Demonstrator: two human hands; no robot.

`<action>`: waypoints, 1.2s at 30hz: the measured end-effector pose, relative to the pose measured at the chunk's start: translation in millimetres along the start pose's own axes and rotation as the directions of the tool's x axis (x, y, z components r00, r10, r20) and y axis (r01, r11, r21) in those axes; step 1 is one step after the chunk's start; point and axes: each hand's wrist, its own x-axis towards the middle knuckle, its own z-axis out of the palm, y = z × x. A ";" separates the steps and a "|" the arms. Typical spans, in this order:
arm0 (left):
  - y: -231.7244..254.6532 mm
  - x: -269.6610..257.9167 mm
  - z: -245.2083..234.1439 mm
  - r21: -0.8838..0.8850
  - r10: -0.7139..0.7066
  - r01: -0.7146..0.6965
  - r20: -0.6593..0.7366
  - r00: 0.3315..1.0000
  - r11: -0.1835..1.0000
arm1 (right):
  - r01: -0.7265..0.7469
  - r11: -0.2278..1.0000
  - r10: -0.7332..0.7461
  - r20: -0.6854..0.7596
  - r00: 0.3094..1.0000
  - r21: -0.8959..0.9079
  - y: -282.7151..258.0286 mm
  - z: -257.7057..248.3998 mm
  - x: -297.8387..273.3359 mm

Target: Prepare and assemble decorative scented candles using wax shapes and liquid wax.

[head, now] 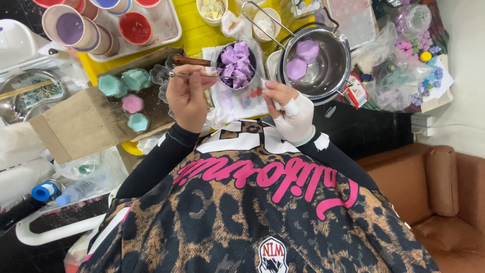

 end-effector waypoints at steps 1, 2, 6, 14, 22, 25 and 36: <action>6.3 1.4 2.6 0.000 0.001 -0.001 -0.004 1.000 1.000 | 0.003 1.000 -0.003 0.003 1.000 0.002 1.5 2.6 -0.4; 12.6 2.5 5.6 -0.011 -0.011 0.011 -0.017 1.000 1.000 | -0.017 0.999 0.018 -0.014 1.000 0.036 2.7 4.8 -1.4; 14.3 7.8 10.0 -0.020 0.013 -0.014 -0.036 0.999 1.000 | -0.085 0.995 0.089 -0.082 0.993 0.051 8.8 9.0 -8.5; 18.5 22.2 17.4 -0.081 -0.075 0.076 0.016 0.997 0.994 | -0.110 0.988 0.119 -0.069 0.991 0.112 6.9 5.0 -7.7; 8.7 29.5 22.8 -0.099 -0.093 0.096 0.032 0.995 0.990 | -0.064 0.993 0.068 -0.034 0.997 0.101 4.4 -2.0 -3.7; 9.2 30.4 24.1 -0.084 -0.110 0.112 0.025 0.994 0.990 | -0.060 0.996 0.062 -0.032 0.998 0.061 6.1 -1.9 -5.4; -0.7 32.3 20.2 -0.140 -0.131 0.130 0.009 0.991 0.981 | -0.042 0.998 0.043 -0.007 0.999 0.055 8.6 -2.1 -3.3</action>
